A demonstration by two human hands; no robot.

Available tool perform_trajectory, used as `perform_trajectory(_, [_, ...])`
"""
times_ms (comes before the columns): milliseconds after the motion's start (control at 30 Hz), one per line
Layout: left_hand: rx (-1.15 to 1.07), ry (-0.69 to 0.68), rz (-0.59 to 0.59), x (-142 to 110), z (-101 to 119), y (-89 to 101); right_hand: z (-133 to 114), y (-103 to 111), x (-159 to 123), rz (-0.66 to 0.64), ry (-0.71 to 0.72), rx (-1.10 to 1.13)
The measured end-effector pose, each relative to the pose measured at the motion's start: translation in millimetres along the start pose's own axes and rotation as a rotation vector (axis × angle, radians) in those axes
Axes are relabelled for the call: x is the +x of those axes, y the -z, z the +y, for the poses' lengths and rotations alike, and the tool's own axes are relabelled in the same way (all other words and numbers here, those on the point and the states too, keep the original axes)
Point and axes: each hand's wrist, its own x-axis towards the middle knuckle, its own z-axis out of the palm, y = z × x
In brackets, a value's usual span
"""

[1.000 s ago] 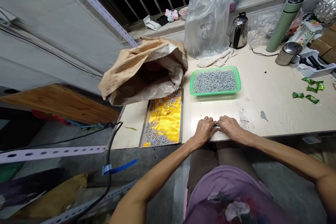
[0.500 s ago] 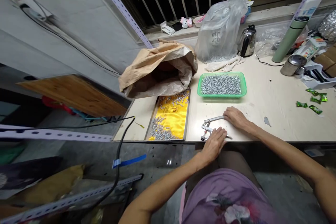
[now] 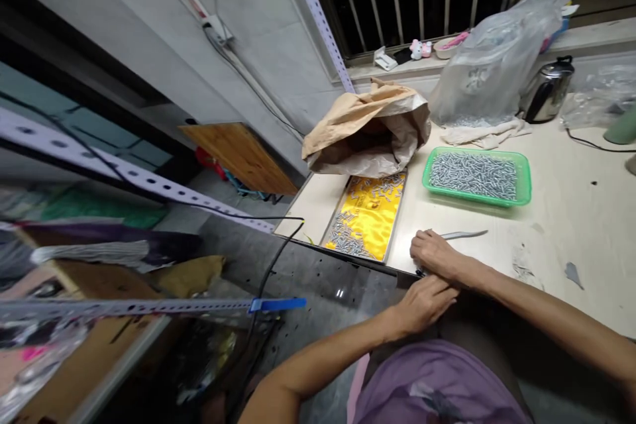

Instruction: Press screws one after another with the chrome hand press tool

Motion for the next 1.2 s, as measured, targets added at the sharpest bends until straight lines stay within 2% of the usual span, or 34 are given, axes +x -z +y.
perform_trajectory(67, [0.116,0.135,0.102,-14,-21,28.8,18,9,-2,0.187,-0.054,0.034])
perform_trajectory(133, [0.296,0.425,0.15,-25,-51,62.8,44,24,-8,0.396,-0.135,0.039])
perform_trajectory(167, [0.368,0.557,0.125,-29,-67,79.3,60,33,-12,0.476,-0.176,0.026])
perform_trajectory(233, [0.448,0.719,-0.004,-36,-98,106.2,91,48,-21,0.564,-0.297,-0.031])
perform_trajectory(300, [0.469,0.761,-0.135,-40,-120,121.4,117,56,-30,0.565,-0.392,-0.105])
perform_trajectory(400, [0.464,0.715,-0.258,-43,-136,124.8,130,51,-43,0.528,-0.47,-0.185])
perform_trajectory(467, [0.453,0.691,-0.27,-40,-140,122.6,125,41,-51,0.501,-0.446,-0.19])
perform_trajectory(533, [0.427,0.688,-0.206,-32,-143,125.4,114,30,-59,0.481,-0.378,-0.165])
perform_trajectory(667, [0.407,0.703,0.108,-2,-153,152.9,95,21,-69,0.49,-0.328,-0.103])
perform_trajectory(700, [0.422,0.726,0.151,4,-156,160.8,93,21,-71,0.503,-0.337,-0.087])
perform_trajectory(733, [0.442,0.762,0.154,10,-158,167.1,90,22,-72,0.518,-0.344,-0.07])
perform_trajectory(800, [0.482,0.902,0.057,15,-162,172.7,86,23,-75,0.542,-0.35,-0.032])
perform_trajectory(900, [0.51,1.163,-0.125,12,-164,163.6,76,20,-79,0.546,-0.33,0.04])
perform_trajectory(967, [0.49,1.266,-0.155,8,-167,153.1,67,16,-82,0.532,-0.315,0.101])
perform_trajectory(1067, [0.447,1.306,-0.133,3,-171,144.3,51,6,-87,0.487,-0.293,0.209])
perform_trajectory(1200, [0.423,1.313,-0.096,4,-174,150.4,31,-13,-93,0.384,-0.294,0.287])
